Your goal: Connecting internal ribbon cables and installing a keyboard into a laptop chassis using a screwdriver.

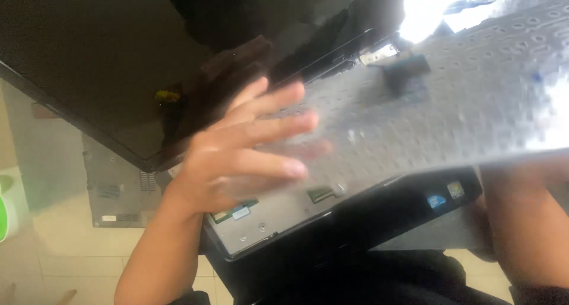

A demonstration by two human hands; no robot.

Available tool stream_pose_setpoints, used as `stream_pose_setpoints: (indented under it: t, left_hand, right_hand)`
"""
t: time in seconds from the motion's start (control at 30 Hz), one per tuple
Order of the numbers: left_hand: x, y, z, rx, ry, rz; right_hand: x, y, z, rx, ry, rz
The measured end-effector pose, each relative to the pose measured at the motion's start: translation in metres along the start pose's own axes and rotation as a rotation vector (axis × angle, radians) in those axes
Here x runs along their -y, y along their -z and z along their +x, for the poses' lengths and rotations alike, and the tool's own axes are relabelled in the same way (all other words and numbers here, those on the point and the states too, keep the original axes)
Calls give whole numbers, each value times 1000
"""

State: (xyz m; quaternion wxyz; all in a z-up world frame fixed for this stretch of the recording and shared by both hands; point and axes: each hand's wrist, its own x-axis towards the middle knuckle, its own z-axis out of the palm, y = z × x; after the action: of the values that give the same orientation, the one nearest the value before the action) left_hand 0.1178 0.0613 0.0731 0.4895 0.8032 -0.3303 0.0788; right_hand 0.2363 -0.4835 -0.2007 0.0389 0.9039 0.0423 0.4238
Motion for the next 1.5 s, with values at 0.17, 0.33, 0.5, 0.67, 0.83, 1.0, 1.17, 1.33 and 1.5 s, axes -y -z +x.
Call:
stream_pose_setpoints:
  t: [0.17,0.33,0.5,0.67,0.83,1.0,1.17,1.33,1.5]
  left_hand:
    - [7,-3,-7,-237,-44,-637]
    - [6,-10,-13,-624,181,-803]
    - [-11,-8,4,-776,559,-1174]
    - [-11,-5,9,-602,743,-1148]
    - [-10,-3,7,-582,735,-1166]
    - [-9,-2,8,-624,731,-1128]
    - [-6,-4,7,-680,664,-1128]
    - [-4,-2,6,-677,649,-1122]
    - [-2,-3,6,-724,652,-1138]
  right_hand:
    - [175,149,143,70,-211,1698]
    - [188,176,172,377,-760,1965]
    - [203,202,183,857,-800,2130]
    - [200,196,143,1142,-606,2157]
    - [214,204,155,1034,-685,2009]
    - [216,206,162,895,-769,1820]
    - [216,209,169,1040,-535,2181]
    - [215,204,158,903,-718,2164]
    - [205,193,134,743,-710,2148]
